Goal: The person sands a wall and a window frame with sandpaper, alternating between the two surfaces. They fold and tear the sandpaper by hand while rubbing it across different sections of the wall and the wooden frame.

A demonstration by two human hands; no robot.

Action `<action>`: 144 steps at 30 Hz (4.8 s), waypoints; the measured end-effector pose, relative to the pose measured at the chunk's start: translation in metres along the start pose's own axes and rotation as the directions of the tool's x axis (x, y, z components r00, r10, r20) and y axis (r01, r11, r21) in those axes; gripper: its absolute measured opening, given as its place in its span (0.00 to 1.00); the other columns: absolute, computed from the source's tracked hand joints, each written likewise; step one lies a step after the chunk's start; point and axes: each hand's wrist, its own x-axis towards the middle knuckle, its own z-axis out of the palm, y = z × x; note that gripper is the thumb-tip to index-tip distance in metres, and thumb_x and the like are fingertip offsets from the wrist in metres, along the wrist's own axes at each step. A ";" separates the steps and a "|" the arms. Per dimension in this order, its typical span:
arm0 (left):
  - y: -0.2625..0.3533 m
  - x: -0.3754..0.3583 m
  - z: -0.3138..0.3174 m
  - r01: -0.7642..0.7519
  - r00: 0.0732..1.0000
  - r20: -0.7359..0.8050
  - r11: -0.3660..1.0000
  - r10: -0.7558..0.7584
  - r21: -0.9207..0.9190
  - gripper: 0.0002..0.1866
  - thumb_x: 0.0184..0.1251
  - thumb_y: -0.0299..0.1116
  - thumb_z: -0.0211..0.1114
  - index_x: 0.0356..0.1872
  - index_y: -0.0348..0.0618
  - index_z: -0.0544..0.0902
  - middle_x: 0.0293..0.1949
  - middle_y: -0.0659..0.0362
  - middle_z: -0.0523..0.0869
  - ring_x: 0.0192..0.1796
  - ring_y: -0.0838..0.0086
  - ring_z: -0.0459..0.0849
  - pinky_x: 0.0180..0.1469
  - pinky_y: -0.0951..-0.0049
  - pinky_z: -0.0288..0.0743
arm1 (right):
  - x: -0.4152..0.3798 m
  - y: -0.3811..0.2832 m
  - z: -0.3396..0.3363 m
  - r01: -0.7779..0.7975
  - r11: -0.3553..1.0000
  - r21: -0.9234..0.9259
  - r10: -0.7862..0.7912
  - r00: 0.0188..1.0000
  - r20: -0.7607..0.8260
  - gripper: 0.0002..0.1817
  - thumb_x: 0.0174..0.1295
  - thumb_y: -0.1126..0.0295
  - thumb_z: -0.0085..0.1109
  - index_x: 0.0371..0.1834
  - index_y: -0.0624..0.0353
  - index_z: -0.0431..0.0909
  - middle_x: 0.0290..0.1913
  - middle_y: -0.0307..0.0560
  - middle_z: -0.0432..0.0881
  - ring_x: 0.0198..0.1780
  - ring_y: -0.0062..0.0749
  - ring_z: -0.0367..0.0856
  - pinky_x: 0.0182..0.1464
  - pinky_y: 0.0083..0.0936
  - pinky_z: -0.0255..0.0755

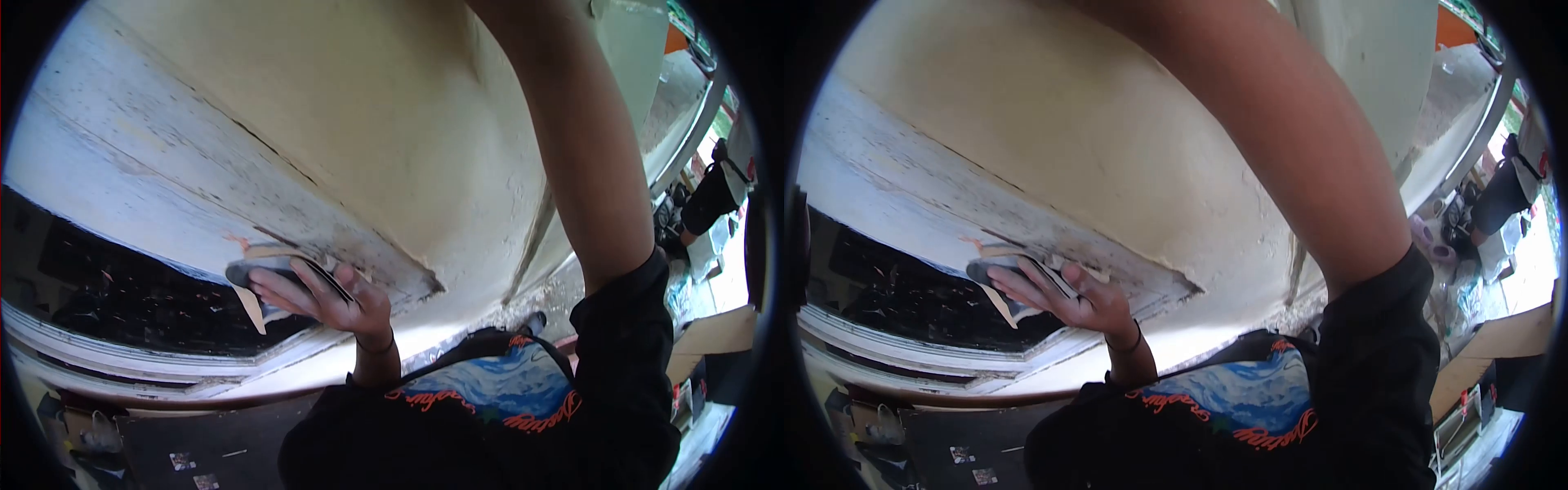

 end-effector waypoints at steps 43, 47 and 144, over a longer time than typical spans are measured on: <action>0.004 -0.003 0.008 0.048 0.997 -0.052 0.997 -0.052 -0.067 0.29 0.72 0.47 0.41 0.65 0.34 0.61 0.70 0.39 0.47 0.72 0.48 0.42 0.69 0.46 0.34 | -0.287 -0.135 -0.035 -0.326 0.942 -0.074 0.330 0.868 0.371 0.27 0.45 0.62 0.61 0.54 0.31 0.76 0.59 0.47 0.71 0.61 0.43 0.66 0.68 0.46 0.46; -0.003 -0.003 0.004 0.019 0.999 -0.029 0.997 -0.021 -0.069 0.31 0.72 0.49 0.40 0.65 0.34 0.60 0.70 0.40 0.46 0.72 0.47 0.41 0.69 0.46 0.32 | -0.381 -0.160 -0.086 -0.396 0.909 -0.131 0.383 0.667 0.639 0.26 0.50 0.63 0.61 0.57 0.33 0.74 0.60 0.50 0.68 0.63 0.46 0.64 0.68 0.47 0.49; -0.072 -0.151 -0.090 0.968 0.061 0.909 0.247 -0.412 0.047 0.19 0.67 0.38 0.56 0.51 0.32 0.75 0.30 0.58 0.80 0.27 0.81 0.73 0.31 0.82 0.68 | -0.405 -0.232 -0.131 -0.447 -0.889 -0.102 0.375 -0.837 0.398 0.14 0.55 0.74 0.48 0.44 0.70 0.68 0.38 0.53 0.74 0.41 0.45 0.77 0.41 0.40 0.76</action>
